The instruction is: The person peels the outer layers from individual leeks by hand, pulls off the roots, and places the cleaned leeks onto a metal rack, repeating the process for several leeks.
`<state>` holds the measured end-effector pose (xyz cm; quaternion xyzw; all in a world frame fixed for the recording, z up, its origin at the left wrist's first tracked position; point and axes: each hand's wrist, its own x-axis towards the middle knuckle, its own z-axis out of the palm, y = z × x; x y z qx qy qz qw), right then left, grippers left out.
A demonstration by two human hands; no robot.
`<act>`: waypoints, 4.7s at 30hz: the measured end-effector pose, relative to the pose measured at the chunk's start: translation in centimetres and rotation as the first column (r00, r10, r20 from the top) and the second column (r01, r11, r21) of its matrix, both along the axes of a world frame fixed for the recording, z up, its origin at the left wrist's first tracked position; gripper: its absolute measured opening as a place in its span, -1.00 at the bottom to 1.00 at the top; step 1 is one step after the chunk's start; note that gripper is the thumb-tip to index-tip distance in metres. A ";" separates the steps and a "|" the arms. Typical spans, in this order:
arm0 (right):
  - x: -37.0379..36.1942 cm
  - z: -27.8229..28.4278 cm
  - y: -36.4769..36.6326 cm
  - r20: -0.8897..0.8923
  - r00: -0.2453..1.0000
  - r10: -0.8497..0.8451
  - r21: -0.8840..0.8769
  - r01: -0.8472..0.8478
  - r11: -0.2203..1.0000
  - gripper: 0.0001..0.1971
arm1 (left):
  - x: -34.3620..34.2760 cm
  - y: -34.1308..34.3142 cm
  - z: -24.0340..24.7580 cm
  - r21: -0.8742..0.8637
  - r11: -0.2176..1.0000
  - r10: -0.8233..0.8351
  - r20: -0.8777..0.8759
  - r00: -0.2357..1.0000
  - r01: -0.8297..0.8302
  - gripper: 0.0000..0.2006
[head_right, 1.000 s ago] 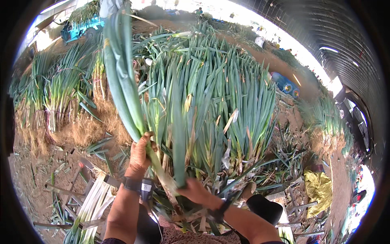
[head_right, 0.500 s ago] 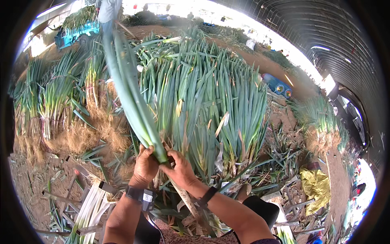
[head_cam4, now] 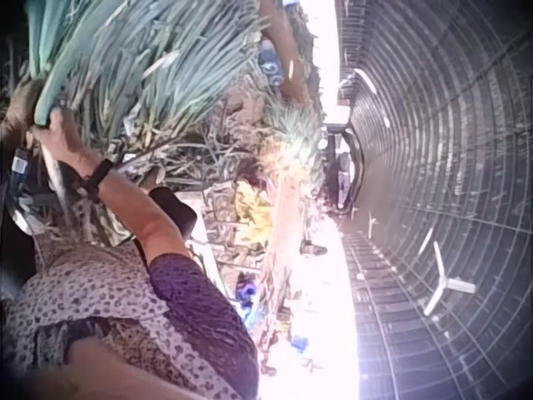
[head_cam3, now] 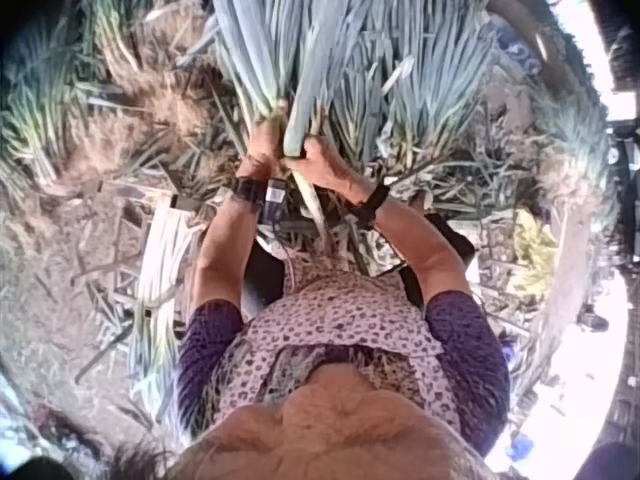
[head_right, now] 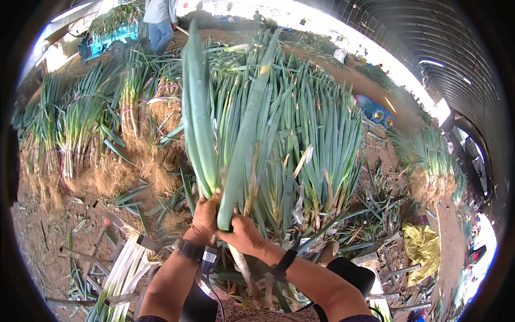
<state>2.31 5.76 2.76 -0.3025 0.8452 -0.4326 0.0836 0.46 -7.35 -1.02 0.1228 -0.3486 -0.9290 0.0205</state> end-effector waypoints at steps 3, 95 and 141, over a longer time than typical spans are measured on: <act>1.1 -2.2 2.5 0.110 0.988 -0.108 -0.160 0.124 0.979 -0.81 | -0.1 -1.7 0.5 -0.099 0.982 0.155 -0.086 0.984 -0.163 -0.77; 0.6 -4.8 1.7 0.126 0.986 0.108 -0.378 -0.053 0.924 -0.46 | -0.4 -5.2 2.8 0.143 0.941 0.335 -0.249 0.909 -0.308 -0.58; 2.6 -1.4 2.1 -0.064 0.978 -0.197 -0.058 0.193 0.979 -0.70 | 0.5 -2.4 2.8 0.191 0.973 0.193 -0.345 0.918 -0.133 -0.73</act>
